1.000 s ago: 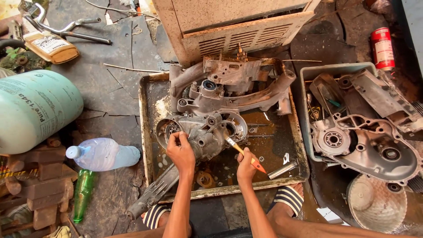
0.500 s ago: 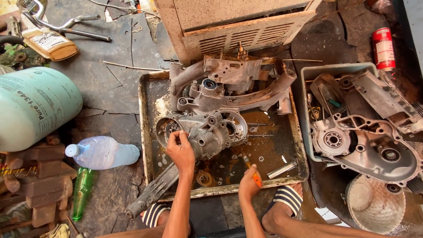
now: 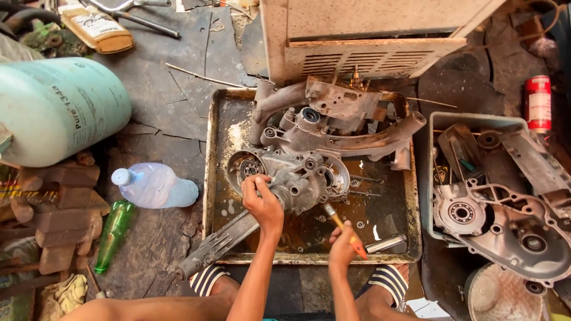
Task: Cleaning the internal recesses and bearings of a disassembled motorcycle engine casing using a small brush.
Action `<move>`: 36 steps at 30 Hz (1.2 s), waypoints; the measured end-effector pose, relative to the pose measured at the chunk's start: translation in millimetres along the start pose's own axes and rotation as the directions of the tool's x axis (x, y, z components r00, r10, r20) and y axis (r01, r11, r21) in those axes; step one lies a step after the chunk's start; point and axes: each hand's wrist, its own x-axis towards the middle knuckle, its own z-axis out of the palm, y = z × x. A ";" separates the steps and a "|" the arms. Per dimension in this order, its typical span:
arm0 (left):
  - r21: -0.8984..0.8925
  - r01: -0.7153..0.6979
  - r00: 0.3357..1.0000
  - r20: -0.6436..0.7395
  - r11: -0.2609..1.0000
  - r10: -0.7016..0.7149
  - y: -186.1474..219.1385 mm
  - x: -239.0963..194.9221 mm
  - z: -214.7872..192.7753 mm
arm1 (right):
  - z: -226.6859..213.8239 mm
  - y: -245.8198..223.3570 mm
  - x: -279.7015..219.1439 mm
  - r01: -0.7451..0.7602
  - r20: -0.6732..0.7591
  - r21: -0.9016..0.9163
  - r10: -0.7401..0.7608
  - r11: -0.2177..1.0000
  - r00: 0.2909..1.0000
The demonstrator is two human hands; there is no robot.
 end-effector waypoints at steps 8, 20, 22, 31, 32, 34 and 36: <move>-0.008 -0.112 0.987 -0.114 0.994 0.110 -7.3 0.1 4.1 | 28.6 -96.8 41.1 0.651 0.178 -0.026 -0.637 0.759 0.750; 0.042 -0.085 0.993 -0.079 0.996 0.088 -9.4 -3.9 6.4 | 65.8 -156.4 47.5 0.935 0.699 -0.126 -0.639 0.332 0.321; 0.066 -0.082 0.994 -0.072 0.994 0.087 -13.7 -3.5 8.9 | 72.1 -164.6 44.1 0.941 0.745 -0.114 -0.600 0.319 0.293; 0.096 -0.070 0.997 -0.031 0.993 0.074 -18.7 -4.3 11.0 | 91.3 -196.8 34.7 0.902 0.752 -0.239 -0.519 0.360 0.406; 0.111 -0.064 0.997 -0.026 0.992 0.068 -16.8 -3.5 10.2 | 93.6 -203.9 27.7 0.924 0.796 -0.220 -0.490 0.312 0.355; 0.125 -0.064 0.998 -0.012 0.990 0.066 -11.3 -1.7 8.5 | 97.4 -205.4 37.2 0.942 0.831 -0.205 -0.461 0.268 0.312; 0.071 -0.031 1.000 0.001 0.997 0.031 -4.5 0.2 6.2 | 101.6 -194.0 70.4 0.881 0.745 -0.294 -0.490 0.370 0.454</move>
